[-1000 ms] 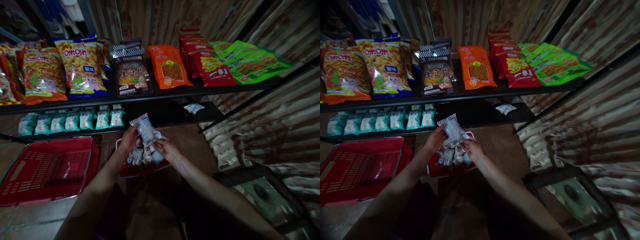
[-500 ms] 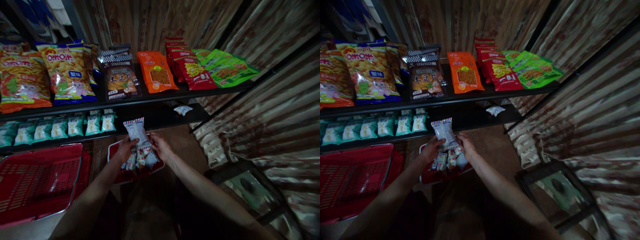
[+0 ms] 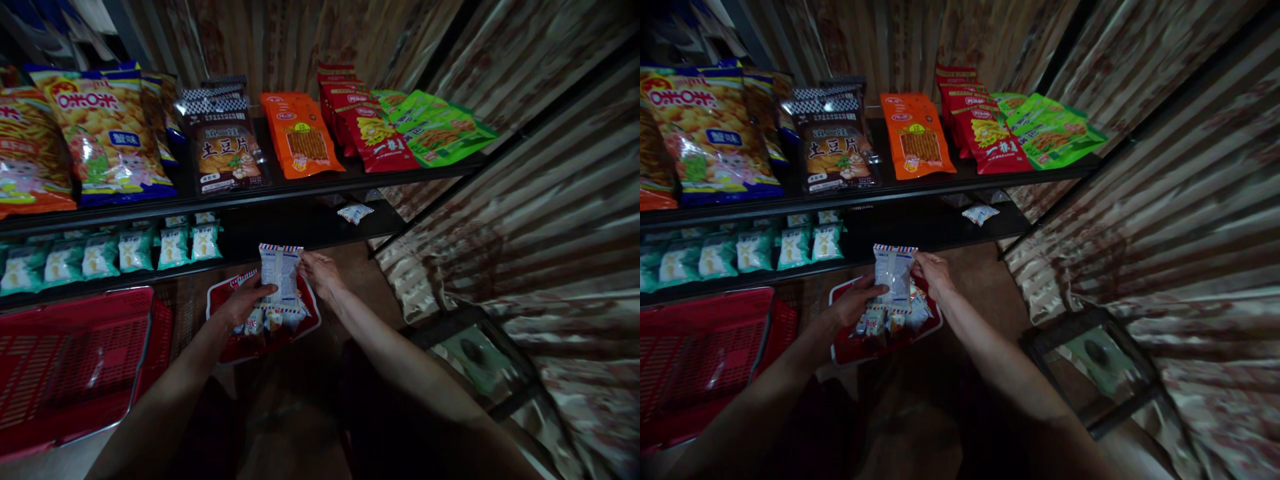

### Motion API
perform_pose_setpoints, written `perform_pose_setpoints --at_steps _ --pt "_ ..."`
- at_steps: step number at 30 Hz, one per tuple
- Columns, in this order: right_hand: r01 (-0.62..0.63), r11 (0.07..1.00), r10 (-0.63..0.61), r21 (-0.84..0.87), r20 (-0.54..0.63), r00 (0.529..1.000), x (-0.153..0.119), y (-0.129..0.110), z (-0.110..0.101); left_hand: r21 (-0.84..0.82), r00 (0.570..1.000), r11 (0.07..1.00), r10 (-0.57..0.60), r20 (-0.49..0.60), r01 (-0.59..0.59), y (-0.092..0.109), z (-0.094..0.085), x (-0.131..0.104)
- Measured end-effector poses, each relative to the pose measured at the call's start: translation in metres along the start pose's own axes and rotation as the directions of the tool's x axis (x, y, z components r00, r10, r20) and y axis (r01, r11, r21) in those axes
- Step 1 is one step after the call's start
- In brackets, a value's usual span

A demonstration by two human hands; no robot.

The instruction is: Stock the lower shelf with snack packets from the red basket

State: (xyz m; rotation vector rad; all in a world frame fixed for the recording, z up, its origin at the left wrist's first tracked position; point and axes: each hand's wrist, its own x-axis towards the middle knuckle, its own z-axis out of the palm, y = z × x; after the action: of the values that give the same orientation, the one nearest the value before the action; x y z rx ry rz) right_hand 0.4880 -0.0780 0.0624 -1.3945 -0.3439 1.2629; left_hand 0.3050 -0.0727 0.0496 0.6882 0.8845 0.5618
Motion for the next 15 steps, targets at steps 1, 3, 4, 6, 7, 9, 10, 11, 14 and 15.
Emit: perform_pose_setpoints --at_steps 1,3,4,6,7,9,10,11,14,15 --pt "0.003 1.0 -0.003 -0.005 -0.022 1.0 0.0 -0.001 0.0 -0.013 1.0 1.0 -0.003 0.003 0.003 0.001 0.001 0.0" --pt "0.008 1.0 -0.009 -0.009 -0.057 0.998 0.0 -0.003 0.001 -0.039 1.0 0.999 0.001 0.012 -0.001 0.001 0.002 -0.001" --pt "0.01 1.0 -0.01 -0.006 -0.067 0.998 0.0 -0.004 0.001 -0.051 1.0 0.999 0.007 0.016 -0.006 0.001 0.002 -0.001" --pt "0.009 1.0 -0.008 0.013 -0.08 0.997 0.0 -0.005 0.002 -0.069 1.0 0.997 0.025 0.014 -0.024 -0.001 0.001 0.001" --pt "0.004 1.0 -0.002 0.028 -0.089 0.996 0.0 -0.006 0.002 -0.076 0.999 0.996 0.036 0.005 -0.036 -0.002 0.0 0.002" --pt "-0.012 0.998 0.019 0.064 -0.116 0.993 0.001 -0.008 0.002 -0.091 0.998 0.994 0.053 -0.019 -0.055 -0.005 -0.002 0.004" --pt "-0.017 0.996 0.028 0.086 -0.132 0.991 0.001 -0.01 0.002 -0.102 0.998 0.993 0.056 -0.03 -0.059 -0.006 -0.003 0.005" --pt "-0.019 0.994 0.034 0.104 -0.148 0.988 0.001 -0.012 0.002 -0.115 0.998 0.992 0.055 -0.039 -0.059 -0.007 -0.003 0.005" --pt "-0.009 0.991 0.032 0.137 -0.171 0.985 0.0 -0.016 0.001 -0.156 0.998 0.986 0.048 -0.035 -0.053 -0.008 -0.003 0.006" --pt "-0.007 0.99 0.032 0.141 -0.173 0.984 0.0 -0.017 0.001 -0.168 0.998 0.984 0.047 -0.029 -0.052 -0.008 -0.003 0.005"
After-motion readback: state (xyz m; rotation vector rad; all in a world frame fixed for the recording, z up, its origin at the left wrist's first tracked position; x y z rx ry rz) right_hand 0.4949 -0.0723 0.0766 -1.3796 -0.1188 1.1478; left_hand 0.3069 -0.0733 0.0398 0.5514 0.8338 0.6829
